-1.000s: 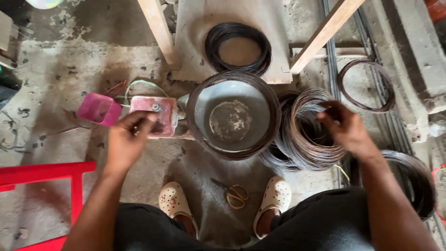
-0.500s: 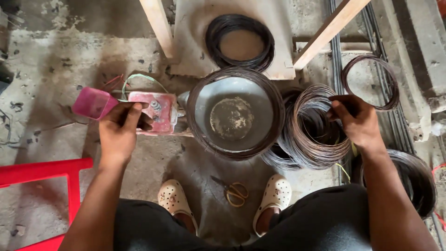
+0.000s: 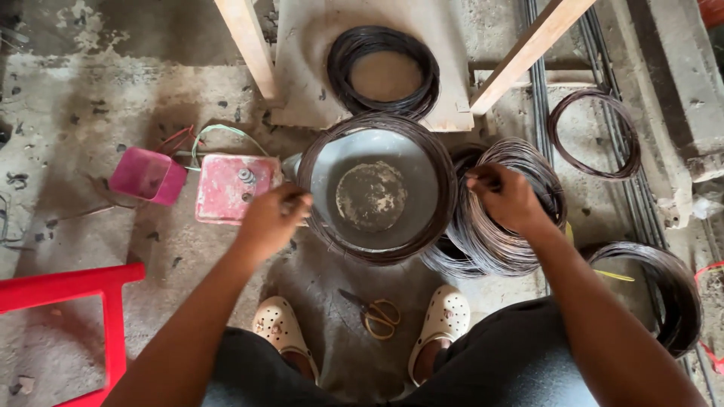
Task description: The person sits on the floor and handles several coils of dark wire. They pick up a coil, untangle it, and straighten the wire by hand, then place it back down among other coils.
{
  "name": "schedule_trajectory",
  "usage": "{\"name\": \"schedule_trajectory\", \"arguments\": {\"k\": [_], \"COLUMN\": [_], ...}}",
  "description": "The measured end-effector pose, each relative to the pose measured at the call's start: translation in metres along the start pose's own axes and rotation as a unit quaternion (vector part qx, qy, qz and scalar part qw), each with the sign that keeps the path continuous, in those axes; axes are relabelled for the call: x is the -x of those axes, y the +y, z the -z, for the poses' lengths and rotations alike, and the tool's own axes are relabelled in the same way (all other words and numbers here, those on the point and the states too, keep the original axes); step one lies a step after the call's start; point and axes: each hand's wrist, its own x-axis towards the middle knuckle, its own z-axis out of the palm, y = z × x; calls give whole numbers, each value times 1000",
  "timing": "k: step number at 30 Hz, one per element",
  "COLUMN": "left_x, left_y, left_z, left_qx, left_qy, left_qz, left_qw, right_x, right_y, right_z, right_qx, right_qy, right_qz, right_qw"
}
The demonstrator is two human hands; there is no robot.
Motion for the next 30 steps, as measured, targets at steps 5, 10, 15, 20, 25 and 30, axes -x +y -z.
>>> {"name": "schedule_trajectory", "arguments": {"k": [5, 10, 15, 20, 25, 30], "left_x": [-15, -31, -38, -55, -67, -69], "left_y": [8, -6, -7, -31, -65, -46], "left_z": [-17, -21, -26, -32, -49, -53], "left_qx": [-154, -189, -154, -236, -338, -297], "left_qy": [1, 62, 3, 6, 36, 83], "left_qz": [-32, -15, 77, 61, -7, 8], "left_qw": [988, 980, 985, 970, 940, 951], "right_x": [-20, -18, -33, -35, -34, -38], "right_y": [-5, -23, 3, 5, -15, -1], "right_z": [-11, -22, -36, -48, -41, -54], "right_qx": [-7, -9, 31, 15, -56, -81], "right_qy": [-12, -27, -157, -172, -201, -198], "right_qz": [-18, -89, -132, -139, -180, -194], "right_qw": [1000, 996, 978, 975, 961, 958]}}
